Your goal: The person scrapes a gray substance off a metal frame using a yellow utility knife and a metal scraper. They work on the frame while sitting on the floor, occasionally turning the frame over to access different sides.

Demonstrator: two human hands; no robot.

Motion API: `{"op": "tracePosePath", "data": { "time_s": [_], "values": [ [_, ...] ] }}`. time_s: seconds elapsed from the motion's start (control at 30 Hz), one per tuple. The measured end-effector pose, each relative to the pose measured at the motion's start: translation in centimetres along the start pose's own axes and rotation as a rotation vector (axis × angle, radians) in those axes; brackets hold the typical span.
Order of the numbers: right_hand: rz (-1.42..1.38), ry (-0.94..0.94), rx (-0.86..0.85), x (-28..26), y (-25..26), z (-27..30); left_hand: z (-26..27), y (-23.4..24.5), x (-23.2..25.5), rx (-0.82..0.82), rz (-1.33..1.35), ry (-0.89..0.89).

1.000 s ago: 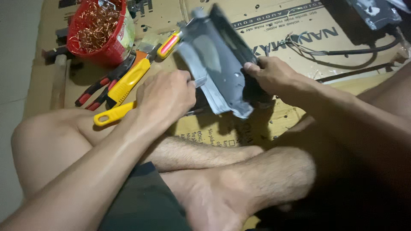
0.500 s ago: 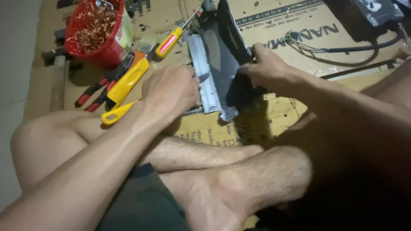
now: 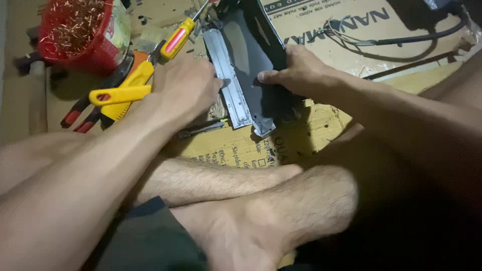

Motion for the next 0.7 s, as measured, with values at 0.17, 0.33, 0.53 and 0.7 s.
{"op": "tracePosePath", "data": {
  "time_s": [0.17,0.33,0.53,0.7],
  "values": [
    [-0.002,0.000,0.013,0.1,0.1,-0.1,-0.5,-1.0,0.0,0.037,-0.030,-0.029],
    [0.027,-0.026,0.027,0.1,0.2,-0.2,-1.8,-1.1,0.7,0.072,-0.049,-0.031],
    [-0.019,-0.013,0.010,-0.1,0.3,-0.1,-3.1,-0.6,1.3,0.073,-0.294,-0.092],
    [0.068,0.132,0.034,0.9,0.1,-1.4,-1.6,0.5,2.9,-0.061,-0.467,-0.157]
  ]
}}
Point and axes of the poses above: each hand's wrist, its own z-axis away from the middle knuckle, its own y-axis out of the back of the hand, x = y × z, the point moved 3 cm from there along -z, towards the middle knuckle, and after that the axes turned 2 degrees about z, right-handed, at the moved point
